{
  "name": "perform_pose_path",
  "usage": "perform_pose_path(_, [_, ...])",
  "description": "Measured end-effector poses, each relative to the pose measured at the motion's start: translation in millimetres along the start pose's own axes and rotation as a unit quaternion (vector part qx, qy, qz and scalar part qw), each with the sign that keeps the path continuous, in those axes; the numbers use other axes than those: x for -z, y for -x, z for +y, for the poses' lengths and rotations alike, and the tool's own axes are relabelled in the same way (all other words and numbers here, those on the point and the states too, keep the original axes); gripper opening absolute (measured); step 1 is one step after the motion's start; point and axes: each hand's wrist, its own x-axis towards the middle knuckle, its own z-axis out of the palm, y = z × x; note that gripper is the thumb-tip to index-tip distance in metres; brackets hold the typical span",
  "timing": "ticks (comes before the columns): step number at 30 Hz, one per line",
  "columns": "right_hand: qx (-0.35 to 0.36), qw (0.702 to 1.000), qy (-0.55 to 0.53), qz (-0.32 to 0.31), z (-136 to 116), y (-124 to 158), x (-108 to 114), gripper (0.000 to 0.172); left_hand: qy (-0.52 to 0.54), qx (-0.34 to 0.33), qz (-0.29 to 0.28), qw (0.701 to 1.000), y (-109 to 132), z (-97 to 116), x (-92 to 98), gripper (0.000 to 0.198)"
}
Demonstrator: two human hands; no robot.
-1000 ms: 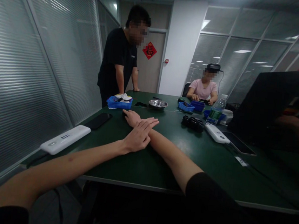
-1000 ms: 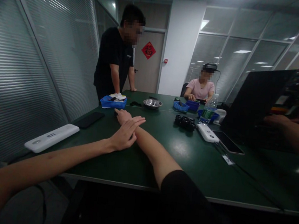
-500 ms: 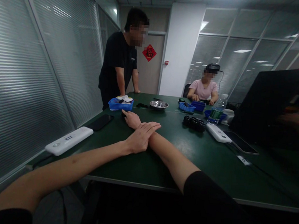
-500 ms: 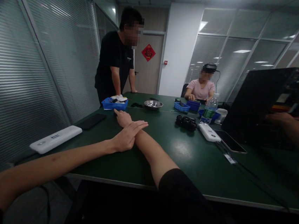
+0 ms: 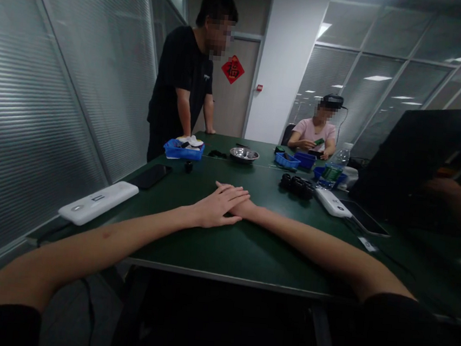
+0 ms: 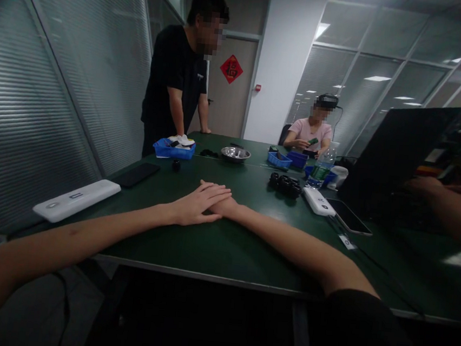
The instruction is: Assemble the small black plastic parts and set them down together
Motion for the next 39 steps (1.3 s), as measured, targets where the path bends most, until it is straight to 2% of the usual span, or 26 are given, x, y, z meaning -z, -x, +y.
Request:
perform_pose_path(1, [0.006,1.0,0.007,0.0,1,23,8,0.032,0.005,-0.008,-0.012,1.0,0,0,0.1,0.073])
perform_pose_path(4, [0.024,0.999,0.039,0.01,2,78,31,0.033,0.036,0.005,-0.043,0.998,1,-1,0.0,0.068])
perform_pose_path(7, [0.054,0.997,0.057,0.006,0,104,43,0.039,0.081,0.023,-0.077,0.993,3,-5,-1.6,0.066])
perform_pose_path(12, [0.042,0.998,0.043,-0.01,-3,102,46,0.041,0.089,0.029,-0.066,0.993,4,-7,-3.1,0.066])
perform_pose_path(21, [0.051,0.998,0.045,-0.005,-3,100,48,0.042,0.09,0.035,-0.08,0.992,4,-4,0.7,0.068])
perform_pose_path(29, [0.05,0.997,0.065,-0.01,0,99,46,0.043,0.084,0.024,-0.063,0.994,5,-8,-3.5,0.068])
perform_pose_path(32, [0.014,0.994,0.109,0.01,18,94,50,0.039,0.079,0.039,-0.069,0.994,5,-8,-3.3,0.068])
perform_pose_path(34, [-0.05,0.981,0.173,0.078,39,91,59,0.038,0.072,0.044,-0.084,0.993,5,-8,-2.8,0.064])
perform_pose_path(36, [-0.125,0.95,0.253,0.136,65,92,70,0.04,0.066,0.042,-0.098,0.992,4,-7,-2.4,0.06])
perform_pose_path(39, [-0.231,0.886,0.349,0.198,104,102,85,0.044,0.066,0.038,-0.097,0.992,4,-7,-3.0,0.058])
